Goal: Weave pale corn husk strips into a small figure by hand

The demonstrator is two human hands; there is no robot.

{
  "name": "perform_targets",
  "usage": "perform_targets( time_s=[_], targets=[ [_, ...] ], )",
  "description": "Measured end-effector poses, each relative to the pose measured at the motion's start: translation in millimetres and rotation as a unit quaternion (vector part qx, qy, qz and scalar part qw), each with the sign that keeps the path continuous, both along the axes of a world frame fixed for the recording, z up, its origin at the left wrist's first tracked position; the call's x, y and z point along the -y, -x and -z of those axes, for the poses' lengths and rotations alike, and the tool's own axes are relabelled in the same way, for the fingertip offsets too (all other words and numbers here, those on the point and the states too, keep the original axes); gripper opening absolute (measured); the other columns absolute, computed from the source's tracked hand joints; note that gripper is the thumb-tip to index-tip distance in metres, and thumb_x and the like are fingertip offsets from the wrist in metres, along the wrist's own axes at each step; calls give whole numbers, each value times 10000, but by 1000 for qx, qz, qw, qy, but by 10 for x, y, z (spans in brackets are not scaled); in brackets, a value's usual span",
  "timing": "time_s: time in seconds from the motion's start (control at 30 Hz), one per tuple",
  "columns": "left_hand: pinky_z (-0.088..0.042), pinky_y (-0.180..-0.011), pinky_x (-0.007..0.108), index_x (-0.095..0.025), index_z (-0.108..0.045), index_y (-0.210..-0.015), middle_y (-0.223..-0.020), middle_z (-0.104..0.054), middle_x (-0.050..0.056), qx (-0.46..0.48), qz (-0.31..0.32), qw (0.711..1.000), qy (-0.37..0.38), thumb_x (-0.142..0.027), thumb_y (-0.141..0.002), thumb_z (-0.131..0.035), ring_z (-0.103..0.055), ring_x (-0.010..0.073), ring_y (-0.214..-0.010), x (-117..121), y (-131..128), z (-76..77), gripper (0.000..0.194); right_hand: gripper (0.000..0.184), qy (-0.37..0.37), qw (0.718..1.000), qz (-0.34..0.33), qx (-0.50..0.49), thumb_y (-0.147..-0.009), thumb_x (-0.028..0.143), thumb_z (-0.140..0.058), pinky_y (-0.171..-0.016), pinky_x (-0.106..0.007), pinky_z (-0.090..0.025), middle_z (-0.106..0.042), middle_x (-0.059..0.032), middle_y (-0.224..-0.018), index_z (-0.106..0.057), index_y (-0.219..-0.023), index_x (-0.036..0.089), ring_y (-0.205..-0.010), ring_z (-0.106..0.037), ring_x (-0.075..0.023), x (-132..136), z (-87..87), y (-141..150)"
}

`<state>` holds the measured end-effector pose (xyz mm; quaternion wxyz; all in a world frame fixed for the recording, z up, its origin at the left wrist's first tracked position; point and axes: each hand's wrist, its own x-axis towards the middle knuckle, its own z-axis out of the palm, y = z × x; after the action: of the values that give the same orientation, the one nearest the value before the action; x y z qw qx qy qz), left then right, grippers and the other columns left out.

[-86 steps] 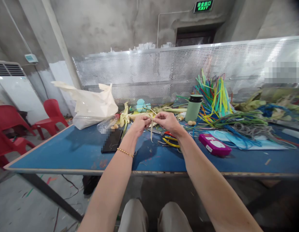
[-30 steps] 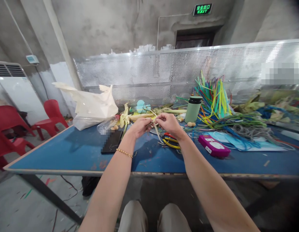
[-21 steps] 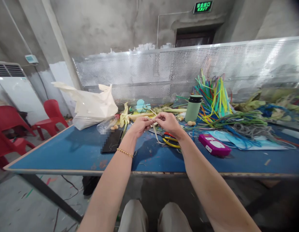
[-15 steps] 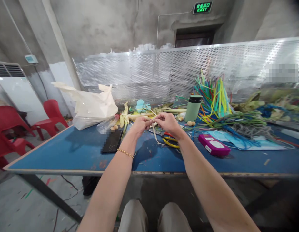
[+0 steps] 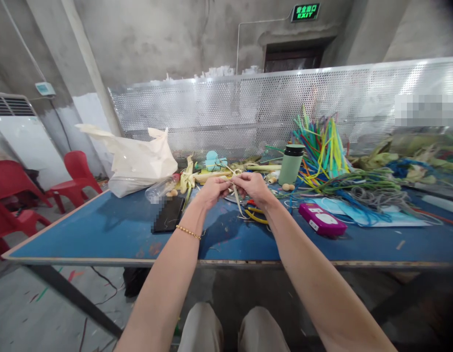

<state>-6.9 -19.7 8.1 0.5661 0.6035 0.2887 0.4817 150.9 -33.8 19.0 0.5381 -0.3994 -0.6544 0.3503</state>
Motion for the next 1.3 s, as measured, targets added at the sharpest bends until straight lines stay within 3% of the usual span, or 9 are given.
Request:
perform_targets(
  time_s=[0.2, 0.47, 0.9, 1.17, 1.23, 1.3],
  targets=[
    [-247, -496, 219, -102, -615, -659, -670, -620, 39, 30, -11, 999, 26, -184, -768, -759, -400, 44, -489, 35, 26, -48, 198, 334, -9, 998, 38, -45, -665, 460, -802, -365, -219, -318, -501, 61, -470, -630, -740, 184, -381, -390, -73, -10, -10, 14],
    [-201, -485, 228, -133, -576, -605, -496, -427, -58, 26, -52, 998, 6, -351, -632, -906, -343, 44, -460, 28, -11, 11, 396, 362, -3, 998, 14, -57, -645, 475, -817, -383, -216, -351, -518, 54, -476, -634, -725, 174, -394, -415, -74, -12, 2, 28],
    [-187, -471, 230, -122, -599, -587, -505, -469, -38, 24, -49, 998, 12, -238, -623, -833, -362, 42, -442, 34, -54, -17, 264, 379, 0, 996, 47, -74, -639, 479, -823, -399, -216, -365, -549, 40, -540, -568, -711, 208, -425, -447, -81, -97, 58, 85],
    [-202, -485, 234, -139, -580, -581, -515, -470, -39, 17, -56, 998, -9, -333, -580, -875, -351, 47, -463, 15, -39, 30, 353, 331, 20, 996, 42, -73, -683, 442, -799, -393, -212, -367, -573, 34, -551, -592, -748, 192, -404, -482, -87, -94, 53, 73],
    [-208, -496, 236, -140, -585, -580, -502, -454, -44, 0, -69, 997, -18, -355, -564, -885, -342, 51, -475, 3, -36, 45, 370, 299, 19, 997, 70, -28, -747, 447, -756, -431, -231, -413, -631, -4, -609, -626, -784, 179, -438, -527, -110, -107, 44, 24],
    [-214, -509, 239, -136, -614, -591, -490, -449, -44, -28, -98, 994, -40, -368, -577, -871, -336, 59, -489, -14, -39, 60, 346, 263, -7, 988, 148, 43, -824, 430, -687, -524, -269, -485, -699, -59, -720, -669, -829, 168, -529, -603, -149, -129, 31, -42]
  ],
)
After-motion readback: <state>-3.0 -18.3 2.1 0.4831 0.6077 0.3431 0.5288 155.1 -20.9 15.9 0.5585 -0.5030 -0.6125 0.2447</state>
